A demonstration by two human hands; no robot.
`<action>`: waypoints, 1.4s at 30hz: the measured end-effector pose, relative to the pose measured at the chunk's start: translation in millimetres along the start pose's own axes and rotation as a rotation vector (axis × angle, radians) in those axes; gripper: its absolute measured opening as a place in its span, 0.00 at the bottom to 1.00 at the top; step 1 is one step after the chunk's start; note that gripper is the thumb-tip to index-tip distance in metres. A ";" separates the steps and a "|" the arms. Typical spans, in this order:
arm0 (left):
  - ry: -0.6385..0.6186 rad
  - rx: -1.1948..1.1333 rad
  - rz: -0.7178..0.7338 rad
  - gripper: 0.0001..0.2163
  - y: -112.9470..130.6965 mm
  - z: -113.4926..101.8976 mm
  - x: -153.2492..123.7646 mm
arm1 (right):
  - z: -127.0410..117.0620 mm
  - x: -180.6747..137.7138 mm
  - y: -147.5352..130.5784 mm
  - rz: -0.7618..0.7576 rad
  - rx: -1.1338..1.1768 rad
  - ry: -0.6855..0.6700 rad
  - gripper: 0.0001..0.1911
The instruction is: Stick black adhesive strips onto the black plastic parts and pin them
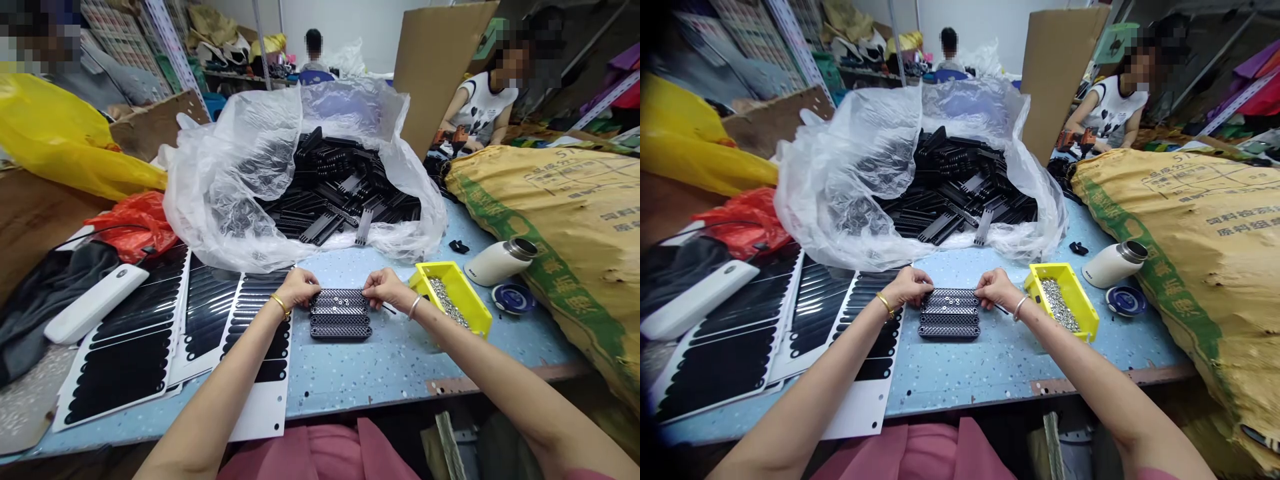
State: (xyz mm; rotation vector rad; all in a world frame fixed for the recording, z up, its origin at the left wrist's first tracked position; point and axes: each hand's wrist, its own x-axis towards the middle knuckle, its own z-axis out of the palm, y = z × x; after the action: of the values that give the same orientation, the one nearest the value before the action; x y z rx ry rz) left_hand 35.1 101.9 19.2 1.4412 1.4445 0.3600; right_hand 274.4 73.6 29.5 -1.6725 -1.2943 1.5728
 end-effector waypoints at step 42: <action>-0.237 -0.223 0.136 0.11 -18.6 -24.7 3.5 | -1.8 0.1 2.6 -0.021 0.016 -0.023 0.09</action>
State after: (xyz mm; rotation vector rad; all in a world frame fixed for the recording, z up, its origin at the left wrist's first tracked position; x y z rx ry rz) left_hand 5.9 111.1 13.8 1.3541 1.0843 0.4070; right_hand 276.9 73.0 27.6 -1.6300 -1.3029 1.5908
